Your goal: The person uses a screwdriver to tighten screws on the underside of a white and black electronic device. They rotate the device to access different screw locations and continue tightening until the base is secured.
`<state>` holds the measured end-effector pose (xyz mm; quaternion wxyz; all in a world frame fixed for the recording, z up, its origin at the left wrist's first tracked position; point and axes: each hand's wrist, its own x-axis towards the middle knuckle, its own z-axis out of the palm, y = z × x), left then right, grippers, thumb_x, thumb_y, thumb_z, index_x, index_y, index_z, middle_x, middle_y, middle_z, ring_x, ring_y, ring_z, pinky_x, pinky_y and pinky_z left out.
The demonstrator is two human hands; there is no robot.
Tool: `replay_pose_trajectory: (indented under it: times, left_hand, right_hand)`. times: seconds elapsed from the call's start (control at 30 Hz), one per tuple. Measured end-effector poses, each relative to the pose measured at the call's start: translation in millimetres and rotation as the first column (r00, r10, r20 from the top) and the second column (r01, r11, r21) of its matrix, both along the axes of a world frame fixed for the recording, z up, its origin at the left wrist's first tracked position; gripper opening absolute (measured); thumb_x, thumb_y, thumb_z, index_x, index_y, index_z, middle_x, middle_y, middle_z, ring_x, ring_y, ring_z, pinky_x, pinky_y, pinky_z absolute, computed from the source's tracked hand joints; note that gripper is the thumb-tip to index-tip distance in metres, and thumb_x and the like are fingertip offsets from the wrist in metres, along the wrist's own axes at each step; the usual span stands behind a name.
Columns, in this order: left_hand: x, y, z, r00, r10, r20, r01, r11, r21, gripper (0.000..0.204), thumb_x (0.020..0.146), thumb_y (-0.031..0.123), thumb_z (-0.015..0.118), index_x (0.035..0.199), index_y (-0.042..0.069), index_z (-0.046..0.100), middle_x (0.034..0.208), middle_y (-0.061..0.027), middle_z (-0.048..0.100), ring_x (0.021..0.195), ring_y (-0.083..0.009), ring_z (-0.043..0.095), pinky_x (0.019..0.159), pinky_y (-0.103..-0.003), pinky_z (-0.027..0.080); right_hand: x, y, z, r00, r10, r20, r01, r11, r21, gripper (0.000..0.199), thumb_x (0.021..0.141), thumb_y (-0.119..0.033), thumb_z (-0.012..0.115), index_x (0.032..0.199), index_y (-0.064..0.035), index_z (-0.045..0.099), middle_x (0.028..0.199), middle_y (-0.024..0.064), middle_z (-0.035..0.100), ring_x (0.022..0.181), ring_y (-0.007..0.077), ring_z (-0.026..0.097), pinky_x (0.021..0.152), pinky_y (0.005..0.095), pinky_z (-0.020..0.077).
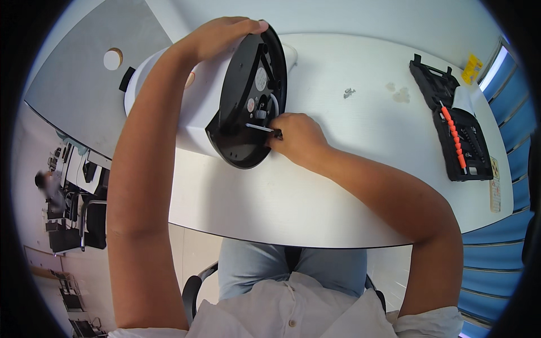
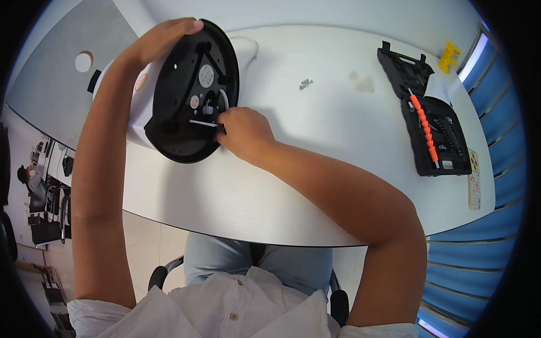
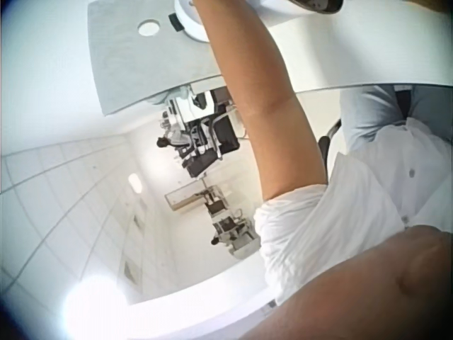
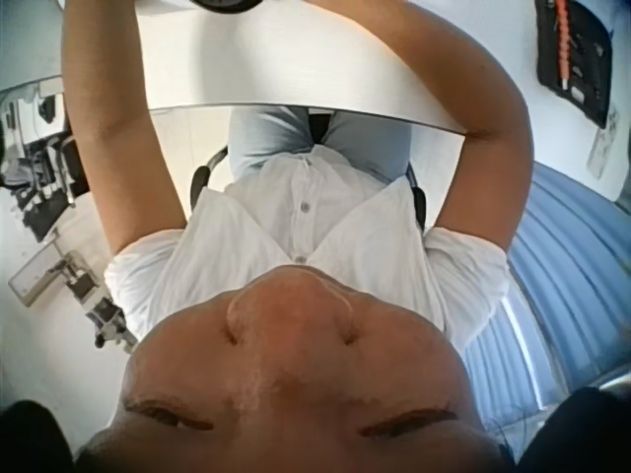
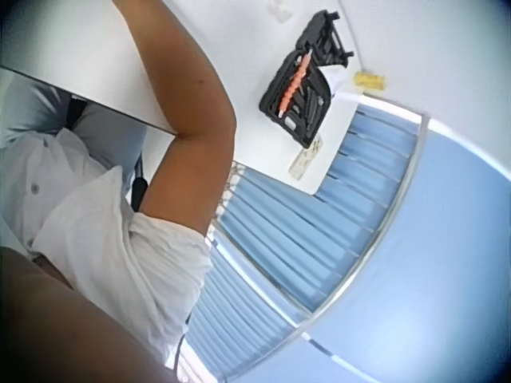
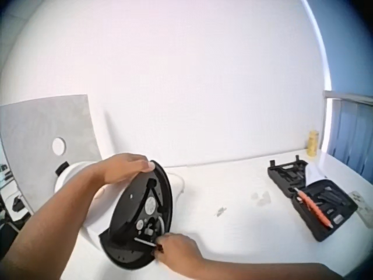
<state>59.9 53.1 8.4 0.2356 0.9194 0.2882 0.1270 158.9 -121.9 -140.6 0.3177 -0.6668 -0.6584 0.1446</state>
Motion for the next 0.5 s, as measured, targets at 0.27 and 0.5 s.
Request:
replay_pose_trajectory:
  times: [0.27, 0.5]
  left_hand:
    - [-6, 7, -2, 1.0, 0.0, 0.022, 0.001, 1.0, -0.016, 0.062, 0.085, 0.057, 0.051, 0.115, 0.003, 0.061, 0.106, -0.0128, 0.064, 0.099, -0.0217, 0.058, 0.094, -0.031, 0.041]
    - [-1, -7, -1, 1.0, -0.014, 0.009, 0.013, 0.998, 0.055, 0.066, 0.083, 0.061, 0.052, 0.117, 0.005, 0.06, 0.112, -0.0136, 0.061, 0.105, -0.0233, 0.056, 0.097, -0.033, 0.039]
  right_hand:
    - [-1, 2, -4, 0.997, 0.061, -0.044, -0.06, 0.998, 0.019, 0.015, 0.072, -0.013, 0.062, 0.081, -0.002, 0.065, 0.082, 0.0119, 0.063, 0.078, 0.0318, 0.061, 0.068, 0.0417, 0.0485]
    - [15, 1, -3, 0.993, 0.061, 0.099, -0.068, 0.996, 0.062, 0.017, 0.071, -0.019, 0.063, 0.079, -0.0043, 0.064, 0.084, 0.0118, 0.063, 0.08, 0.0327, 0.061, 0.07, 0.0433, 0.049]
